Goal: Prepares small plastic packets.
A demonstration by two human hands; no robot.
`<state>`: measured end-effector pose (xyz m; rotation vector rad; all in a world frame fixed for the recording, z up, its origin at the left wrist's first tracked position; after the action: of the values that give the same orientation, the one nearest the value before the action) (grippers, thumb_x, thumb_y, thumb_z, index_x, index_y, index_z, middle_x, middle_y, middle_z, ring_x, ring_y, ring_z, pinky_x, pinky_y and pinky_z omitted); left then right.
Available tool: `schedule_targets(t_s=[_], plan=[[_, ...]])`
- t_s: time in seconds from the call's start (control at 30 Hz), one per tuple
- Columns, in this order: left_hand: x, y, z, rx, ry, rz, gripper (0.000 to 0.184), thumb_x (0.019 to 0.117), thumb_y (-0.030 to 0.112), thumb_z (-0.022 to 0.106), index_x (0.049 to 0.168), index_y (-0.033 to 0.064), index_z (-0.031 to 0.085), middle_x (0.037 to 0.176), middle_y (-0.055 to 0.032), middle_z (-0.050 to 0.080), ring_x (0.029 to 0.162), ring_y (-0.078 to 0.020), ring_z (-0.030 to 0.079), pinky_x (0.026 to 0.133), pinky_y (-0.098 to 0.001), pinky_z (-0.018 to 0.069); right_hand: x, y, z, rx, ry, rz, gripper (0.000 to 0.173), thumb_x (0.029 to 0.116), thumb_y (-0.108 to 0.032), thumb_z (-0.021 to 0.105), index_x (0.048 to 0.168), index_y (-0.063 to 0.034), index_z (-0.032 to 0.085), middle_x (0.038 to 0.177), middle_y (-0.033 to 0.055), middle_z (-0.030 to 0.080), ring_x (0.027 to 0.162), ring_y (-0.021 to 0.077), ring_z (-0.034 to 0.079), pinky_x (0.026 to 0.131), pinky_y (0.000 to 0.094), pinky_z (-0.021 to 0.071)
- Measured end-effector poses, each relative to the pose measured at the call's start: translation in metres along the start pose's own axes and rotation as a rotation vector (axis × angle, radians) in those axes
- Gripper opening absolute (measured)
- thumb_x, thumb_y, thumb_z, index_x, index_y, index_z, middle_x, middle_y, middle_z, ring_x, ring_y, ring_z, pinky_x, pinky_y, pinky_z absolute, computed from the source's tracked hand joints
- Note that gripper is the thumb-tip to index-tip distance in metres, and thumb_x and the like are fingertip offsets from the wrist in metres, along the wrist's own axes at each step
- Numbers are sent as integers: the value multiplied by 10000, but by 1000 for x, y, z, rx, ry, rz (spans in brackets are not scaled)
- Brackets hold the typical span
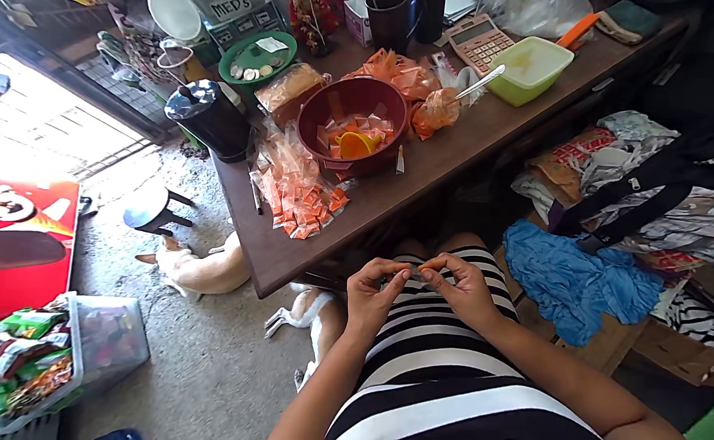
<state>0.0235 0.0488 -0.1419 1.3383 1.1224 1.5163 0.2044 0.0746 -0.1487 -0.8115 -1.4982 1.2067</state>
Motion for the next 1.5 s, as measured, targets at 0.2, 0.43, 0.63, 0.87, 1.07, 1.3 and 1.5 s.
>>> schedule_targets(t_s=[0.2,0.43,0.63,0.87,1.07,1.3,1.5], plan=[[0,0,1,-43,1,-6,85,919,80,734,987,36,759,971,2,729,853,-55,672,774,-222,573,0,2,1,54,8,21,138,997,-121,637,1032,-16,719,975,-15,715,917,23,669,875,216,569],[1,0,3,-15,1,25,73,927,65,723,971,33,772,957,-2,738,892,-65,694,816,-235,588,-2,3,3,41,-18,19,143,994,-133,645,1022,-17,723,959,-15,714,916,15,660,872,200,555],[-1,-1,2,7,43,32,74,830,102,826,858,83,760,851,28,715,784,-41,666,723,-198,567,-4,2,2,-69,-27,-39,165,999,-193,651,1014,-55,742,937,-30,709,934,18,636,902,226,521],[-1,-1,1,-18,-10,53,38,924,95,739,924,63,760,931,10,741,881,-59,697,807,-234,589,-3,2,1,-116,-6,-114,163,1003,-211,655,1023,-79,749,919,-34,719,913,30,629,906,247,496],[0,-2,0,1,-59,73,84,957,66,690,1002,28,749,986,-16,727,913,-74,689,832,-244,585,-4,3,0,-132,1,-110,163,1000,-206,657,1027,-78,754,942,-32,725,923,33,632,906,251,500],[0,0,0,-39,-51,92,67,877,145,801,904,102,757,900,45,714,829,-18,660,744,-181,557,-4,1,0,-507,75,-508,196,1046,-216,594,1188,-156,715,939,18,693,919,125,627,1000,349,419],[1,2,1,-107,-125,96,69,924,176,761,952,113,763,947,57,722,904,-14,668,811,-193,563,-5,-2,-2,-672,56,-647,224,1038,-152,586,1237,-208,672,962,8,681,894,139,608,1016,377,385]])
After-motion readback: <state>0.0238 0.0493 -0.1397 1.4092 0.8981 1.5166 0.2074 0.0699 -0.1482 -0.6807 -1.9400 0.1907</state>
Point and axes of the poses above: each hand's wrist, its own x-axis towards the middle knuckle, its own z-axis out of the palm, y = z × x, the point moved 2 cm from there along x, towards the middle knuckle
